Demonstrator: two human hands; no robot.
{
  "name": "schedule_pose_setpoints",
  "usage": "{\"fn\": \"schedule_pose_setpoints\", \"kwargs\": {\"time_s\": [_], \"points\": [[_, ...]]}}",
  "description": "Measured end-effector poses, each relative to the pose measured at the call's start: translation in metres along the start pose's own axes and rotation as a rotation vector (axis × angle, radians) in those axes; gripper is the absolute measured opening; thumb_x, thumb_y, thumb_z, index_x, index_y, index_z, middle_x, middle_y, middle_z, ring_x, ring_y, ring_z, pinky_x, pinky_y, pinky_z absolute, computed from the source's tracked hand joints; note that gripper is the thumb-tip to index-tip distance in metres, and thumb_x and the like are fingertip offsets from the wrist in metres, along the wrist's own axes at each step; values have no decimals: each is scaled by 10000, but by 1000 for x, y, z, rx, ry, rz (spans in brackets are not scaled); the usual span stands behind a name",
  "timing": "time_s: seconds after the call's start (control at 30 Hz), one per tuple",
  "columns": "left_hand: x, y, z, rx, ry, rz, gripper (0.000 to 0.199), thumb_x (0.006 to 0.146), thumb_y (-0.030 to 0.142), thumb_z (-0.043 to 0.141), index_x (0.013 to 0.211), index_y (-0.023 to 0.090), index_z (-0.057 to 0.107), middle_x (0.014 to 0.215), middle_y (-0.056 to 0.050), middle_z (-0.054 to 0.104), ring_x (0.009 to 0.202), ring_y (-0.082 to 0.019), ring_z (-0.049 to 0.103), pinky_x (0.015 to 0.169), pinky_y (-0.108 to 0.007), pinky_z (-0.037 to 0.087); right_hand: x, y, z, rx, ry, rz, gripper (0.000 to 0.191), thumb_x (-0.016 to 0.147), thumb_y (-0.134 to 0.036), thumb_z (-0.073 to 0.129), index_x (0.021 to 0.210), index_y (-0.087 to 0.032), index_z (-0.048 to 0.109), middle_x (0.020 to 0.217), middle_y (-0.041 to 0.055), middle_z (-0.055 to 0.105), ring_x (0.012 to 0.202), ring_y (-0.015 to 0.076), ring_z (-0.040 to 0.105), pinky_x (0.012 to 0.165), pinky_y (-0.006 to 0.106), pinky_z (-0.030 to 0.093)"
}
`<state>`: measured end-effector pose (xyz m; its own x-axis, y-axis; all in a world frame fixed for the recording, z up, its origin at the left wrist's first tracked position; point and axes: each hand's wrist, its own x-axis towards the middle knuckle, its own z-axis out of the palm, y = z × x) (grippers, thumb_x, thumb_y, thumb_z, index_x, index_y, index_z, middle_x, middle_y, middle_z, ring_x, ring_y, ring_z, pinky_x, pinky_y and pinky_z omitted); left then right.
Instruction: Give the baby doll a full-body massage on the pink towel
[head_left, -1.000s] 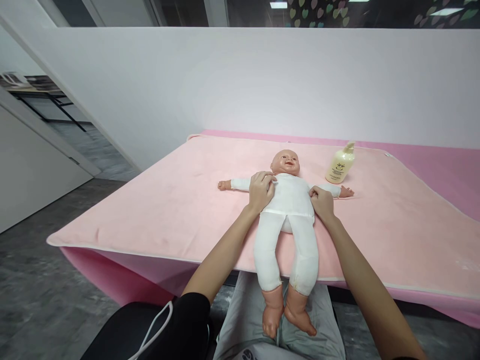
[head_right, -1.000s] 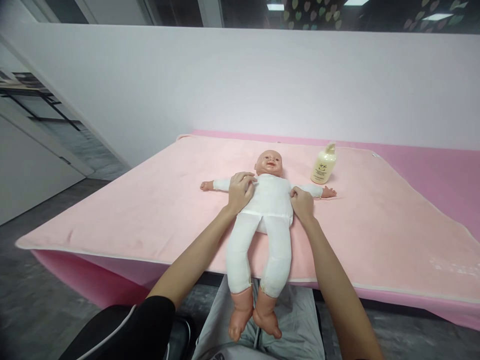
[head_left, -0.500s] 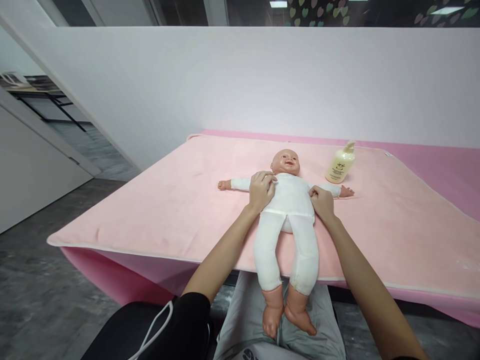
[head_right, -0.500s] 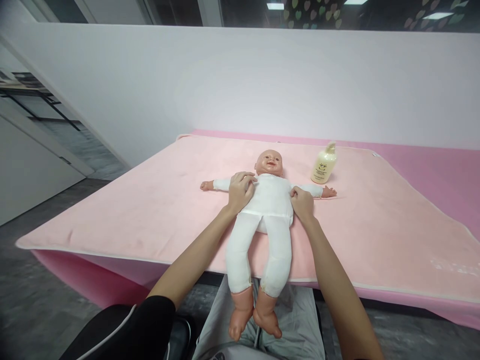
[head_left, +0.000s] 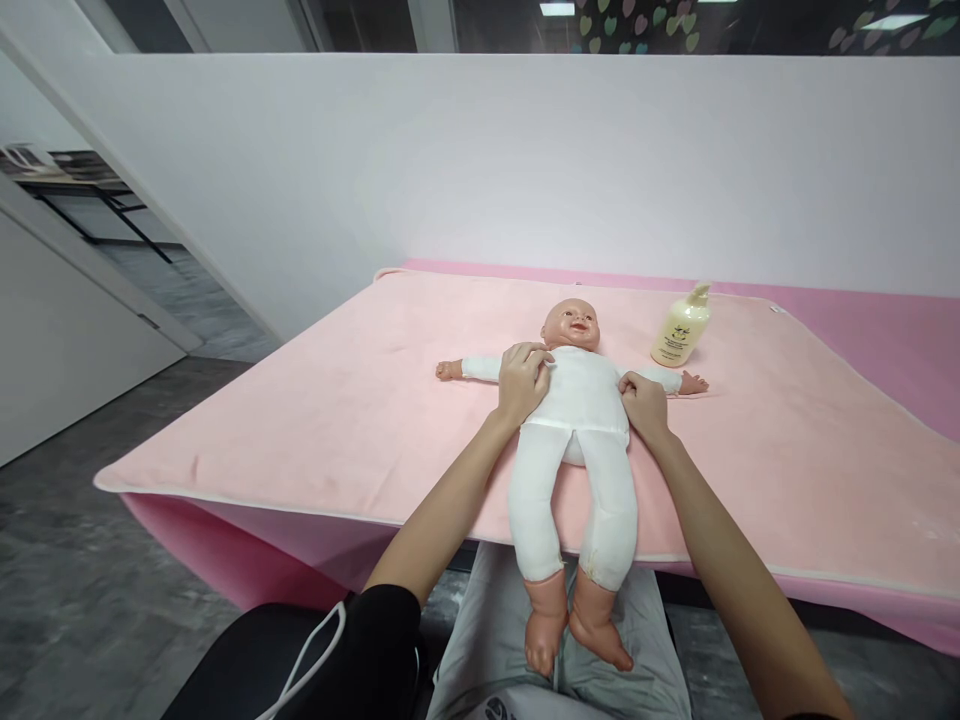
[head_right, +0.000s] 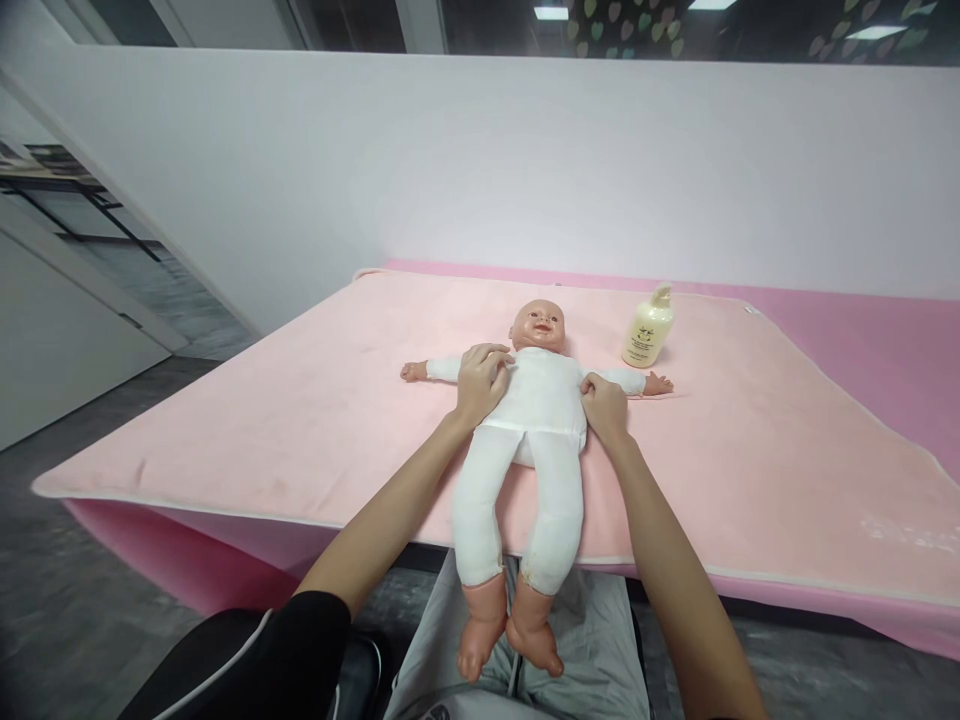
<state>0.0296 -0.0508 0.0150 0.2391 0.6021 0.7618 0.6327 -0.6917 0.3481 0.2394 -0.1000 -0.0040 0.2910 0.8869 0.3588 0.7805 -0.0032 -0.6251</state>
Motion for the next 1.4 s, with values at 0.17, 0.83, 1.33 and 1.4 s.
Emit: {"fn": "schedule_pose_setpoints", "kwargs": {"time_s": [0.17, 0.83, 1.33, 1.4], "points": [[0, 1, 0, 7, -17, -14, 179, 765, 66, 474, 794, 213, 571, 949, -25, 632, 944, -186, 537, 866, -341, 391, 0, -1, 0, 5, 5, 0, 186, 657, -109, 358, 592, -192, 511, 617, 16, 568, 590, 145, 456, 575, 249, 281], [0, 1, -1, 11, -24, -15, 175, 767, 69, 475, 798, 211, 573, 953, -27, 630, 947, -183, 534, 872, -341, 389, -1, -1, 0, 7, 1, 0, 188, 659, -117, 358, 598, -191, 521, 627, 20, 574, 600, 145, 466, 581, 249, 290], [0, 0, 0, 9, -31, -23, 180, 768, 71, 468, 797, 216, 571, 957, -28, 629, 953, -188, 535, 871, -348, 388, 0, 0, 1, 6, 5, -7, 190, 661, -122, 356, 599, -190, 521, 605, 17, 561, 577, 140, 447, 557, 248, 277], [0, 0, 0, 4, -26, -20, 181, 763, 66, 473, 794, 214, 571, 957, -27, 630, 952, -187, 535, 870, -346, 388, 0, 0, 0, 4, 0, -2, 185, 661, -119, 356, 599, -191, 515, 602, 16, 556, 575, 140, 447, 556, 249, 274]]}}
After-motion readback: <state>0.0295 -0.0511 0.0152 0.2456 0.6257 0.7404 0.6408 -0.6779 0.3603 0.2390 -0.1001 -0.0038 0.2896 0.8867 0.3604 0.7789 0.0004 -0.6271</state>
